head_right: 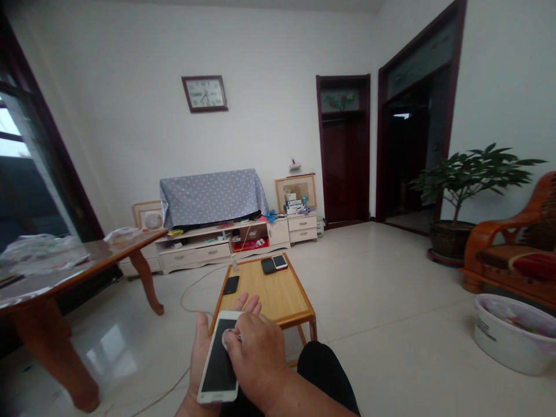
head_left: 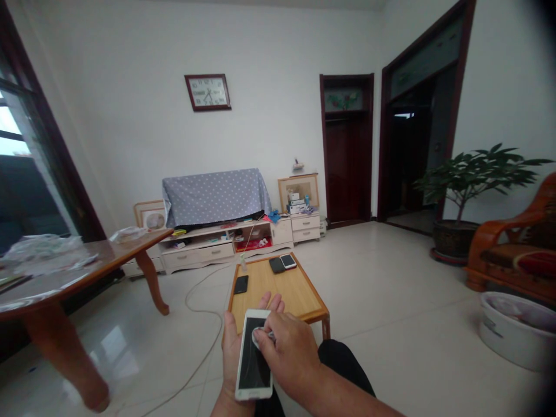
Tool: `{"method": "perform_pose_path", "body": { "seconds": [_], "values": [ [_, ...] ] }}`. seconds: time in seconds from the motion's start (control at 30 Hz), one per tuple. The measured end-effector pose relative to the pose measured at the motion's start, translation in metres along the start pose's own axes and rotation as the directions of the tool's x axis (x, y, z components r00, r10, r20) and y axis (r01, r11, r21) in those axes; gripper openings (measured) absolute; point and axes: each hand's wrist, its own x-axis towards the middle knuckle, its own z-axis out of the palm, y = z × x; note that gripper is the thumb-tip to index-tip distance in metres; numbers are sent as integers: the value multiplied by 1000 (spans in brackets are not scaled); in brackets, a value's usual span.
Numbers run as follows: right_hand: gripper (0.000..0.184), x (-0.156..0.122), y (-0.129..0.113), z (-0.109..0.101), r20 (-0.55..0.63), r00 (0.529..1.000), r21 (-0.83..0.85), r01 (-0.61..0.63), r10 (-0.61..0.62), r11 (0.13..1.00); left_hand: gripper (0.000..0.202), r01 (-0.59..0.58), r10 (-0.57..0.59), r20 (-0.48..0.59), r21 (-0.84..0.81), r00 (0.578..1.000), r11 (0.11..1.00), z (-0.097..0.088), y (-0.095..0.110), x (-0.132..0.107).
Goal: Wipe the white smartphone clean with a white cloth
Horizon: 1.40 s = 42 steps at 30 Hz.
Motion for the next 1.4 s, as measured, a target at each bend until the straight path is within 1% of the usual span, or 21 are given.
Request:
{"method": "perform_pose_path", "body": {
  "seconds": [0.07, 0.13, 0.23, 0.3, 0.37, 0.47, 0.53, 0.67, 0.73, 0.83, 0.9, 0.97, 1.07, 1.13, 1.23, 1.27, 1.33, 1.4],
  "values": [
    [12, 6, -4, -2, 4, 1000, -11, 10, -10, 1000, 100, 16, -17, -24, -6, 1000, 1000, 0, -6, 0],
    [13, 17, -3, -4, -16, 1000, -18, -4, 4, 1000, 97, 52, -52, -31, -6, 998, 999, -2, -9, -2],
    [12, 25, 5, -4, -51, 998, 1, -47, 47, 999, 93, 77, -77, -24, -2, 997, 997, -5, -5, -6],
    [10, 18, 9, -4, -30, 997, 41, -69, 70, 997, 96, 50, -50, -37, -3, 998, 999, -6, 1, -6],
    [12, 3, 10, -2, 40, 995, 111, -90, 86, 990, 101, 6, -6, -55, -6, 998, 1000, -6, 8, -5],
    [16, -15, 8, 0, 142, 983, 201, -146, 119, 969, 101, -33, 32, -80, -8, 996, 999, -7, 14, -3],
    [18, -14, 8, 1, 151, 978, 210, -176, 146, 962, 100, -46, 45, -95, -4, 994, 999, -8, 13, -2],
    [20, 3, 13, 0, 118, 974, 185, -215, 196, 959, 102, -42, 42, -103, 7, 994, 999, -8, 9, -1],
    [19, 3, 13, -2, 145, 972, 178, -207, 183, 962, 104, -48, 49, -121, 9, 992, 999, -8, 10, -1],
    [17, -6, 11, -5, 235, 967, 183, -144, 99, 972, 102, -64, 65, -168, 15, 984, 998, -9, 12, -2],
    [17, -8, 9, -6, 261, 963, 176, -121, 72, 977, 100, -56, 59, -192, 22, 980, 998, -11, 12, -2],
    [18, -3, 8, -7, 235, 967, 149, -133, 95, 980, 100, -43, 45, -192, 17, 980, 999, -12, 11, -2],
    [17, 8, 8, -10, 182, 972, 103, -168, 147, 980, 104, -15, 15, -158, -1, 987, 1000, -11, 9, 0],
    [15, 7, 6, -12, 208, 970, 96, -147, 125, 984, 104, -26, 25, -172, 1, 985, 1000, -8, 8, 2],
    [18, 0, 2, -13, 319, 948, 123, -62, 19, 990, 102, -50, 53, -242, 18, 969, 999, -2, 5, 4],
    [19, 0, 1, -13, 338, 941, 125, -43, -2, 991, 101, -50, 54, -256, 21, 965, 999, -1, 4, 4],
    [20, 5, 1, -14, 325, 946, 100, -43, 8, 994, 104, -46, 50, -263, 23, 963, 999, -2, 1, 4],
    [20, 14, 2, -14, 275, 960, 61, -79, 60, 995, 106, -33, 37, -246, 19, 969, 999, -6, 0, 3]
  ]
}}
